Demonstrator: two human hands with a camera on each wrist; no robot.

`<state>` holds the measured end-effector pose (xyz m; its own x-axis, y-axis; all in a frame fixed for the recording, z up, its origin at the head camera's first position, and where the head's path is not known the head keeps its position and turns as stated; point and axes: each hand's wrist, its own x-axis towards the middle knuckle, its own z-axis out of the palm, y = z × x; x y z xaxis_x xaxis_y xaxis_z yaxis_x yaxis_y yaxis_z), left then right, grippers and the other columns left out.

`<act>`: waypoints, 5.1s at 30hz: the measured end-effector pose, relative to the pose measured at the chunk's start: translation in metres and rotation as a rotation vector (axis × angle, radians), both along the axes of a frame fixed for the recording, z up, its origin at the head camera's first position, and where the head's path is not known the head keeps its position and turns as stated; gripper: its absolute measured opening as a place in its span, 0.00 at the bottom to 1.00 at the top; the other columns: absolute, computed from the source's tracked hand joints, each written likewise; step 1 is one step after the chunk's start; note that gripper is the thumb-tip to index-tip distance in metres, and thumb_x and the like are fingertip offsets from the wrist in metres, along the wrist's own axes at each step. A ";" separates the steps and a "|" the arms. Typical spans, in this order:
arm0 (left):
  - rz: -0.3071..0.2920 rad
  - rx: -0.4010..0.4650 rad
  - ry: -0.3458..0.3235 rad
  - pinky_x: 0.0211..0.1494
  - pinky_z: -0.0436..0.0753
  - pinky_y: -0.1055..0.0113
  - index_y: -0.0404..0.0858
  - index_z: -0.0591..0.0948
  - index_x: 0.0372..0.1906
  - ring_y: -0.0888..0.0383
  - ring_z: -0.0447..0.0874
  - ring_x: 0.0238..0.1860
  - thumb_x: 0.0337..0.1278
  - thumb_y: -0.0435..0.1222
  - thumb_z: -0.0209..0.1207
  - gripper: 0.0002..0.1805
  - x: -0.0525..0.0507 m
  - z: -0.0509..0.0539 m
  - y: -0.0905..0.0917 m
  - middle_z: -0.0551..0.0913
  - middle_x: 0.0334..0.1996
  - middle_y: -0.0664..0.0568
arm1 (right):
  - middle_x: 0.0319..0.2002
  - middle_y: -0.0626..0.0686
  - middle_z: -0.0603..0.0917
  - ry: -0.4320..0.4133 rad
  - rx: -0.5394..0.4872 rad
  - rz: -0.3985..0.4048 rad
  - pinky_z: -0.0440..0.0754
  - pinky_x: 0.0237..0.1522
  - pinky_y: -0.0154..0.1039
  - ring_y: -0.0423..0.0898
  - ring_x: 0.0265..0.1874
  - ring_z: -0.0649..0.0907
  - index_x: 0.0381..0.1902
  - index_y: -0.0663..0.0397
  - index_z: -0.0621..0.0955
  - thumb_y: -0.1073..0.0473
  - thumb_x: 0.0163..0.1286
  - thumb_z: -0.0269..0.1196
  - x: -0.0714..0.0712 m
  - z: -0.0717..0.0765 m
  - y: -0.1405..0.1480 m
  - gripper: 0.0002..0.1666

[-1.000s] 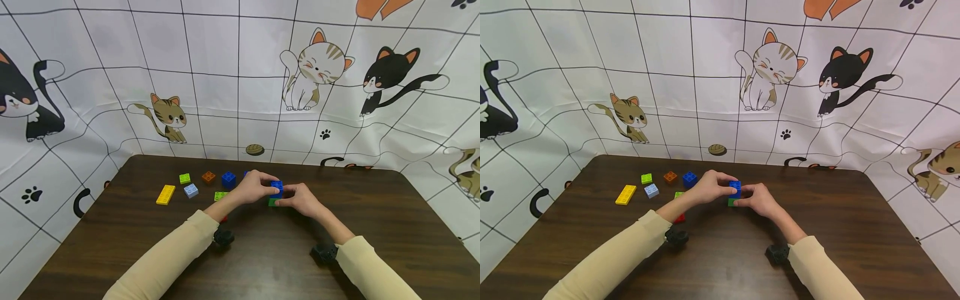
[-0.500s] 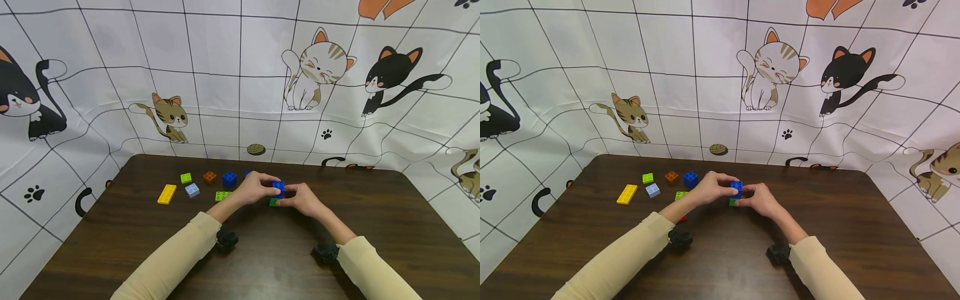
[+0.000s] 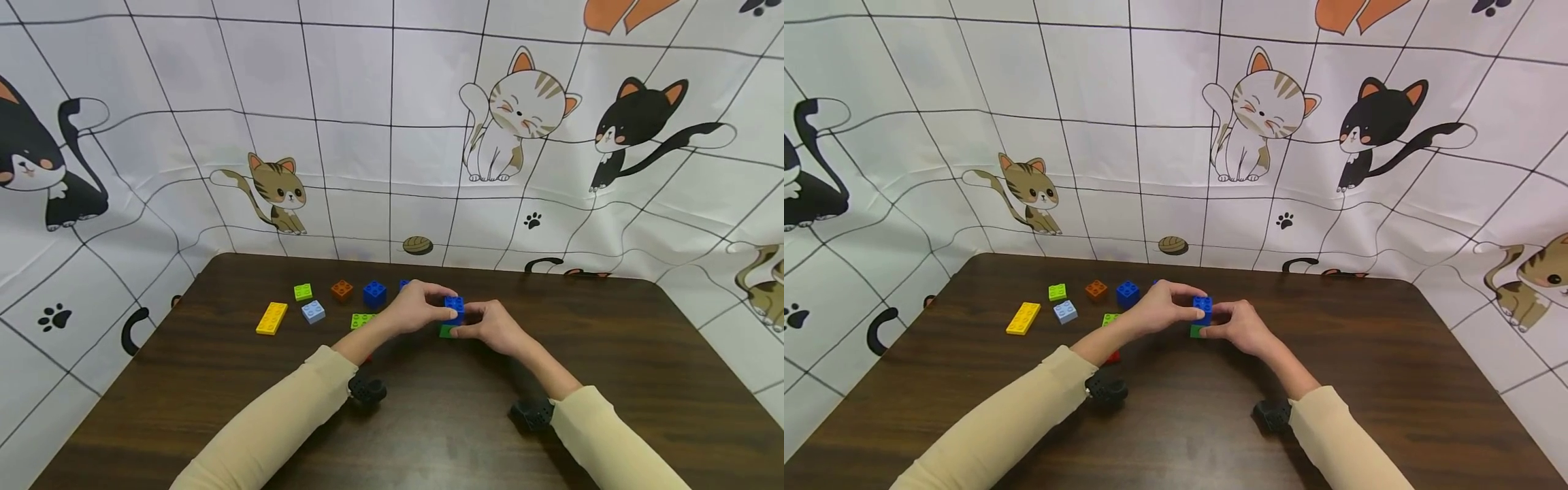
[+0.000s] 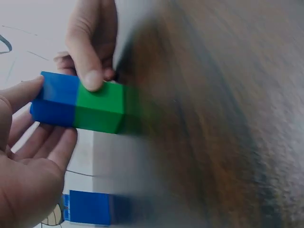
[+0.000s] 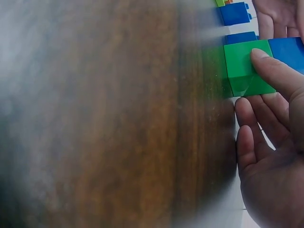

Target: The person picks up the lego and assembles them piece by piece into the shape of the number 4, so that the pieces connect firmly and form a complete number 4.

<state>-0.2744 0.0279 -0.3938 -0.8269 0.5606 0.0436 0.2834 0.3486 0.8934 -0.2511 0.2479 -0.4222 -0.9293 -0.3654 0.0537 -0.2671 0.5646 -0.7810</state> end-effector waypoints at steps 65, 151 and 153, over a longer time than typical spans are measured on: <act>0.098 -0.215 0.131 0.66 0.75 0.47 0.35 0.85 0.59 0.44 0.78 0.63 0.58 0.28 0.70 0.22 0.002 -0.024 -0.127 0.86 0.57 0.45 | 0.54 0.62 0.85 -0.007 -0.163 -0.084 0.83 0.51 0.39 0.55 0.52 0.84 0.61 0.65 0.80 0.57 0.70 0.71 0.009 0.006 0.002 0.27; -0.033 0.139 -0.032 0.51 0.84 0.46 0.38 0.86 0.58 0.55 0.77 0.40 0.64 0.35 0.68 0.19 -0.006 0.008 -0.018 0.83 0.54 0.48 | 0.54 0.62 0.85 -0.041 -0.200 -0.064 0.84 0.54 0.44 0.57 0.53 0.84 0.59 0.67 0.80 0.58 0.69 0.71 0.004 0.003 0.003 0.26; -0.033 0.138 -0.024 0.49 0.84 0.48 0.38 0.86 0.58 0.55 0.77 0.39 0.65 0.35 0.68 0.18 -0.005 0.007 -0.017 0.83 0.53 0.49 | 0.53 0.62 0.85 -0.040 -0.203 -0.064 0.84 0.54 0.43 0.56 0.52 0.84 0.59 0.67 0.80 0.58 0.68 0.71 0.004 0.004 0.002 0.26</act>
